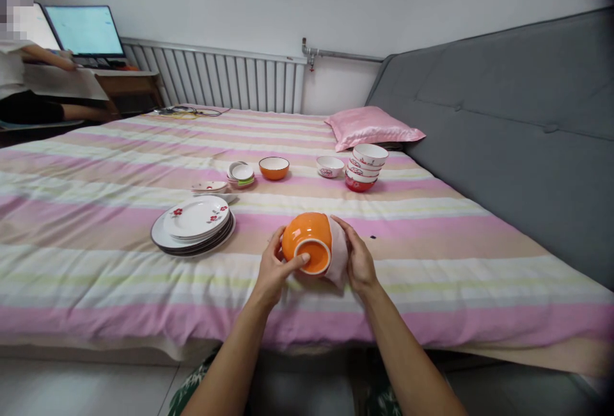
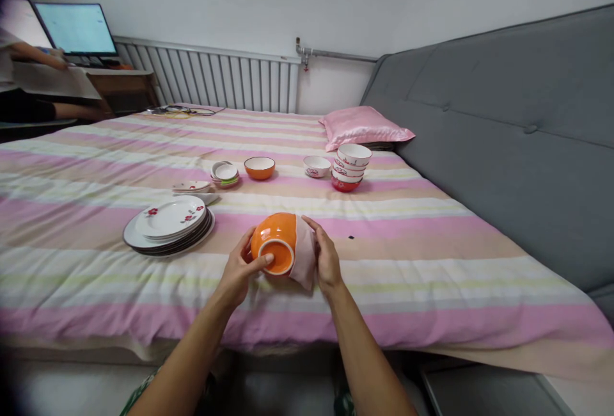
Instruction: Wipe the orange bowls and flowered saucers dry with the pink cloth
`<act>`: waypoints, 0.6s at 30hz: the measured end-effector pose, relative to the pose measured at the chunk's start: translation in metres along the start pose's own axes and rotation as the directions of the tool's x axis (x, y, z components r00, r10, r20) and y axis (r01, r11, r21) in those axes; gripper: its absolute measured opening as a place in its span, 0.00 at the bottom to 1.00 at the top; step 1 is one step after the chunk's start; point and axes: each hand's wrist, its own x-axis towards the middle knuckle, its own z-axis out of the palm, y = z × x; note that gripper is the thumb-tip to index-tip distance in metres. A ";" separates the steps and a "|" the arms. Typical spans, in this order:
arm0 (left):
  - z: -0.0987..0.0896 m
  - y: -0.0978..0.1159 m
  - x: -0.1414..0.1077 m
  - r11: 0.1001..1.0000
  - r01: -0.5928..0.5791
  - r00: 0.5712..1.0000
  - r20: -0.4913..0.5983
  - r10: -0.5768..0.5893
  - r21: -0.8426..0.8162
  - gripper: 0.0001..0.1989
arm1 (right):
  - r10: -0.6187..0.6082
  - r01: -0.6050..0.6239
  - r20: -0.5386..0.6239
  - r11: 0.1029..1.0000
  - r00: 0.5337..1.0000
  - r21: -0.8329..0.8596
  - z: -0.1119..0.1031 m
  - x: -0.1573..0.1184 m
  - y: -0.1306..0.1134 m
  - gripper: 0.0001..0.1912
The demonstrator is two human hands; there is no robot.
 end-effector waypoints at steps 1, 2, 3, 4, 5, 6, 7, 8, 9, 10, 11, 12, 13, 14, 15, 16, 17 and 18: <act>0.001 0.003 -0.001 0.998 0.029 0.999 0.019 -0.028 -0.049 0.39 | 0.026 -0.026 0.004 0.999 1.000 0.039 0.000 0.001 0.001 0.20; 0.002 0.005 -0.003 0.994 0.062 0.997 0.042 -0.058 -0.090 0.37 | 0.041 -0.041 0.009 0.997 0.999 0.059 0.000 0.001 0.002 0.20; 0.003 0.007 -0.004 0.988 0.090 0.995 0.063 -0.083 -0.122 0.35 | 0.047 -0.048 0.012 0.997 0.999 0.063 -0.001 0.002 0.003 0.20; 0.004 0.009 -0.005 0.983 0.109 0.992 0.080 -0.098 -0.146 0.34 | 0.049 -0.049 0.013 0.997 0.999 0.054 -0.001 0.002 0.003 0.21; 0.005 0.010 -0.006 0.980 0.119 0.990 0.090 -0.106 -0.162 0.33 | 0.046 -0.046 0.011 0.998 0.999 0.031 -0.002 0.002 0.004 0.21; 0.006 0.010 -0.007 0.978 0.122 0.990 0.091 -0.108 -0.169 0.32 | 0.033 -0.033 0.007 0.999 0.999 -0.009 -0.002 0.001 0.004 0.22; 0.006 0.010 -0.007 0.978 0.121 0.990 0.086 -0.108 -0.168 0.32 | 0.005 -0.005 0.001 0.997 1.000 -0.071 -0.003 0.001 0.005 0.22; 0.006 0.009 -0.007 0.980 0.118 0.991 0.076 -0.107 -0.161 0.32 | -0.044 0.041 -0.010 0.987 0.999 -0.155 -0.004 0.001 0.005 0.23; 0.006 0.008 -0.007 0.981 0.116 0.992 0.064 -0.107 -0.154 0.31 | -0.111 0.100 -0.029 0.962 0.993 -0.255 -0.004 0.001 0.006 0.23; 0.006 0.007 -0.006 0.983 0.114 0.993 0.051 -0.108 -0.146 0.31 | -0.194 0.162 -0.052 0.917 0.980 -0.363 -0.005 0.001 0.006 0.22; 0.005 0.006 -0.006 0.984 0.112 0.993 0.038 -0.108 -0.139 0.31 | -0.286 0.219 -0.075 0.854 0.955 -0.471 -0.006 0.001 0.005 0.22; 0.005 0.004 -0.005 0.984 0.111 0.994 0.029 -0.108 -0.137 0.31 | -0.380 0.263 -0.096 0.780 0.920 -0.568 -0.006 0.000 0.005 0.22; 0.005 0.004 -0.005 0.984 0.111 0.994 0.024 -0.109 -0.139 0.31 | -0.469 0.295 -0.111 0.703 0.876 -0.648 -0.007 0.000 0.004 0.20; 0.006 0.003 -0.005 0.983 0.113 0.994 0.026 -0.110 -0.144 0.31 | -0.539 0.317 -0.110 0.634 0.835 -0.705 -0.006 -0.001 0.003 0.17; 0.006 0.003 -0.005 0.982 0.115 0.993 0.031 -0.112 -0.151 0.31 | -0.587 0.336 -0.094 0.579 0.804 -0.743 -0.006 -0.002 0.001 0.14; 0.007 0.003 -0.005 0.980 0.119 0.993 0.036 -0.114 -0.158 0.31 | -0.616 0.353 -0.072 0.539 0.785 -0.765 -0.005 -0.004 0.000 0.11; 0.007 0.003 -0.005 0.979 0.122 0.992 0.039 -0.117 -0.164 0.31 | -0.628 0.372 -0.045 0.515 0.777 -0.772 -0.004 -0.005 -0.002 0.10; 0.008 0.003 -0.005 0.978 0.124 0.992 0.038 -0.119 -0.168 0.31 | -0.628 0.393 -0.013 0.504 0.779 -0.769 -0.003 -0.007 -0.004 0.10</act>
